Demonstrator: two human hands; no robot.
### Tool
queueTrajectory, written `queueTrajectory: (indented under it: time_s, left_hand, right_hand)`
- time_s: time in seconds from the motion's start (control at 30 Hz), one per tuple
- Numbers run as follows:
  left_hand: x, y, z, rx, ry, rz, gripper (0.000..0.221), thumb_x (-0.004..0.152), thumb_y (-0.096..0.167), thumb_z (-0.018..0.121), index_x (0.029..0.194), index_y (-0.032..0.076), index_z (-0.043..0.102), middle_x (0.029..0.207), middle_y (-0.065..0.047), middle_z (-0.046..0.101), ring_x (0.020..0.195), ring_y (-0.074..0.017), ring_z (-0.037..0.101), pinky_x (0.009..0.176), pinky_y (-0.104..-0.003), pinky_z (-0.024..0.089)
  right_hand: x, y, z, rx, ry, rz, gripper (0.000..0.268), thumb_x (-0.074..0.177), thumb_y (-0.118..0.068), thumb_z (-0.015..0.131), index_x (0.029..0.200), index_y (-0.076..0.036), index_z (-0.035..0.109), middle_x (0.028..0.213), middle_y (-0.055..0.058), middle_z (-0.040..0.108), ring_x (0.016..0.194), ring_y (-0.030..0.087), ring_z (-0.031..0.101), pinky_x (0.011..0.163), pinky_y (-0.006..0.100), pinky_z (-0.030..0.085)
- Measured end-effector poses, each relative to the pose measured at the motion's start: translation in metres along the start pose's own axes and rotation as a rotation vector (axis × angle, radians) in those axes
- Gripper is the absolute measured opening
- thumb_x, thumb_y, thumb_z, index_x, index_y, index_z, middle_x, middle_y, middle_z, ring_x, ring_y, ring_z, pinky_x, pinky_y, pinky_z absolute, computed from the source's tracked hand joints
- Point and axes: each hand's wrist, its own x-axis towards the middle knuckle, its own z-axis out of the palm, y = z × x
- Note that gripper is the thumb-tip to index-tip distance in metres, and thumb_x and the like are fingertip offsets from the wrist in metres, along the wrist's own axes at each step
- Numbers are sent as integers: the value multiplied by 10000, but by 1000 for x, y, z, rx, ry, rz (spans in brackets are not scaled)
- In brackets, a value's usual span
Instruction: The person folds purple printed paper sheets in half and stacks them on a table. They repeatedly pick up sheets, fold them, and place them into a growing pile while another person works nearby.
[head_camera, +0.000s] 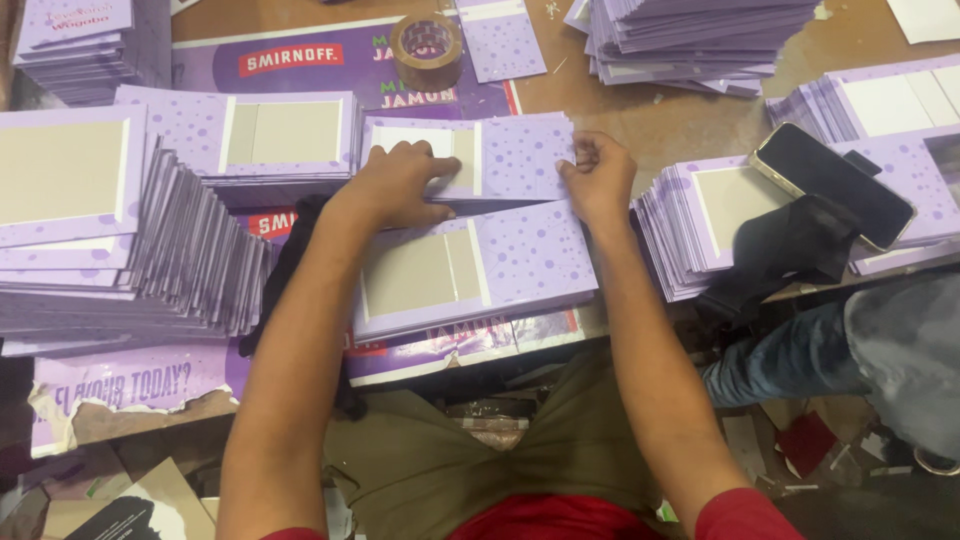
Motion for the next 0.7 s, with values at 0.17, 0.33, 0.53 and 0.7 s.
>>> queueTrajectory:
  time_s: [0.17,0.33,0.53,0.7]
  left_hand:
    - [-18,45,0,-149,-5,-25,859,793,642,757,1447,126,547,1303,-177,620,1197,-378,573,1017,-538,443]
    - [-54,98,19,-44,84,28,1296,567,704,848,1569,118,272,1472,-287,452,1342,-492,411,1079,-684,279]
    - [-58,100,31,-103,140,25,1240,604,643,830,1586,140,265,1487,-272,447,1376,-457,403,1123,-668,228]
    - [-62,99,32,-68,215,66,1160,660,660,790,1585,148,311,1473,-292,469,1366,-457,426,1121,-700,219]
  right_hand:
    - [-23,-33,-16,-208,89,-238,452,800,-119,844,1183,71,699,1067,212,738,890,300,717,790,410,574]
    - [-91,-85,-51,-349,-110,136,416,807,-252,831,1064,54,718,979,237,720,876,349,707,782,436,549]
    - [-105,-113,-51,-419,-144,-71,373,847,-203,806,1077,79,725,929,274,678,880,423,659,802,493,516]
    - [-112,-122,-47,-458,-39,-174,463,877,-214,806,1185,106,674,1120,292,620,1062,442,573,939,508,458]
